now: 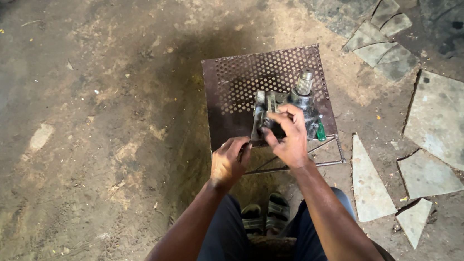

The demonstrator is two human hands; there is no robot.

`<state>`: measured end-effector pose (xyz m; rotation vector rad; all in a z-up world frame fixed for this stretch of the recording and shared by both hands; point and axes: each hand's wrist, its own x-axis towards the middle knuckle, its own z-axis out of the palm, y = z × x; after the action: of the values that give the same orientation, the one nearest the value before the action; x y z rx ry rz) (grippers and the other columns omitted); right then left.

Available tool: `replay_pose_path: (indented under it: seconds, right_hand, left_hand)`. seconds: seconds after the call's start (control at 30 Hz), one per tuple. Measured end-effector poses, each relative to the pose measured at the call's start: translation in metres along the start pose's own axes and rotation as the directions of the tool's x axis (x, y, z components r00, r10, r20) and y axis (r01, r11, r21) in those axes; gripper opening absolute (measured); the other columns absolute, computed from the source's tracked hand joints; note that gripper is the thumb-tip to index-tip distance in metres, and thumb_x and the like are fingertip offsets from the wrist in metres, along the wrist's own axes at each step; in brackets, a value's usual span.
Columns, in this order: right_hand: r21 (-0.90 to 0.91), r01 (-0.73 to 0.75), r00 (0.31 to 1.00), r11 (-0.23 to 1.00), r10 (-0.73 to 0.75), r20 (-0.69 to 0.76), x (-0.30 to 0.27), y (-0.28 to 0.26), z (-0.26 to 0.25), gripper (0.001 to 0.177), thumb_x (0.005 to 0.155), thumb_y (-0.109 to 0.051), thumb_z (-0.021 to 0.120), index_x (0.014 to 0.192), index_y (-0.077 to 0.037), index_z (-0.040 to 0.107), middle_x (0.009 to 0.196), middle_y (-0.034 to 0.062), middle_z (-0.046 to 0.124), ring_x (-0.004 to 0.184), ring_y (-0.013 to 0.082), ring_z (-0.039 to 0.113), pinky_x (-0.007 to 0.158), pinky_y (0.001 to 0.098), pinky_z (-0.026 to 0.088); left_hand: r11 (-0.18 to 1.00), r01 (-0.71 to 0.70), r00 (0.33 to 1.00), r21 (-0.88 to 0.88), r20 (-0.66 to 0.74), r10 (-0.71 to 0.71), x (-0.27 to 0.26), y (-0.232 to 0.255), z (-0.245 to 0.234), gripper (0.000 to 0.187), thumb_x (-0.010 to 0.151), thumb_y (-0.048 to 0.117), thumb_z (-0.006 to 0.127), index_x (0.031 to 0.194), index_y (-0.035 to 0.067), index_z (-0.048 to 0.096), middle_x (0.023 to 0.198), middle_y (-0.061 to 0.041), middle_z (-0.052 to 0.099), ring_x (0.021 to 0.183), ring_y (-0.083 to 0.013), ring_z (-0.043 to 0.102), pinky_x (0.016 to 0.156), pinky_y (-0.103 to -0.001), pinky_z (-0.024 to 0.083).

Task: The person sits on a chair and works on a mechanical part placed on a small perforated metal table. They use a screwdriver to loosen and remove screws, detach a cover, and wipe the interior with a cloth. The person then reattaches the cover and tightens the screws.

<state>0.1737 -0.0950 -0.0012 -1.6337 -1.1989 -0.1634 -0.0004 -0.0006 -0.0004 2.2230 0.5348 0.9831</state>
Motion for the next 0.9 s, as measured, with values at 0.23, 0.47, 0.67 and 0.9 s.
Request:
replay_pose_path:
  seconds: [0.23, 0.47, 0.67, 0.9]
  right_hand:
    - [-0.016, 0.047, 0.999, 0.999, -0.047, 0.019, 0.001, -0.002, -0.003, 0.037, 0.079, 0.001, 0.084, 0.113, -0.008, 0.073, 0.125, 0.0134, 0.055, 0.11, 0.0272, 0.057, 0.099, 0.0387, 0.05]
    - [-0.104, 0.07, 0.994, 0.992, -0.061, 0.089, 0.001, -0.002, -0.01, 0.04, 0.079, -0.002, 0.084, 0.117, -0.005, 0.07, 0.127, 0.0148, 0.058, 0.116, 0.0325, 0.058, 0.1, 0.0416, 0.05]
    - [-0.128, 0.083, 0.996, 0.988, -0.081, 0.026, 0.002, -0.002, -0.005, 0.032, 0.078, -0.007, 0.089, 0.104, -0.005, 0.071, 0.124, 0.0135, 0.058, 0.113, 0.0328, 0.06, 0.096, 0.0411, 0.052]
    - [-0.077, 0.069, 0.997, 0.995, -0.07, -0.016, -0.001, -0.003, -0.001, 0.034, 0.081, -0.003, 0.086, 0.11, -0.006, 0.069, 0.123, 0.0145, 0.057, 0.112, 0.0321, 0.059, 0.094, 0.0398, 0.051]
  left_hand:
    - [1.0, 0.009, 0.999, 0.005, -0.042, -0.009, 0.005, 0.003, 0.0, 0.015, 0.091, 0.012, 0.076, 0.104, 0.009, 0.07, 0.102, -0.011, 0.075, 0.087, -0.0308, 0.074, 0.074, -0.039, 0.061]
    - [0.998, 0.043, 0.997, -0.048, -0.058, -0.046, 0.004, 0.004, -0.002, 0.016, 0.091, 0.01, 0.075, 0.106, 0.008, 0.069, 0.104, -0.011, 0.074, 0.087, -0.029, 0.075, 0.075, -0.037, 0.062]
    - [0.999, 0.021, 0.998, -0.031, -0.057, -0.022, 0.004, 0.004, -0.001, 0.018, 0.09, 0.008, 0.076, 0.106, 0.008, 0.068, 0.102, -0.011, 0.074, 0.086, -0.0297, 0.075, 0.074, -0.037, 0.061]
    - [1.0, 0.003, 0.997, -0.026, -0.073, -0.005, 0.005, 0.002, -0.001, 0.017, 0.089, 0.007, 0.077, 0.105, 0.007, 0.069, 0.102, -0.011, 0.074, 0.088, -0.0301, 0.074, 0.075, -0.037, 0.061]
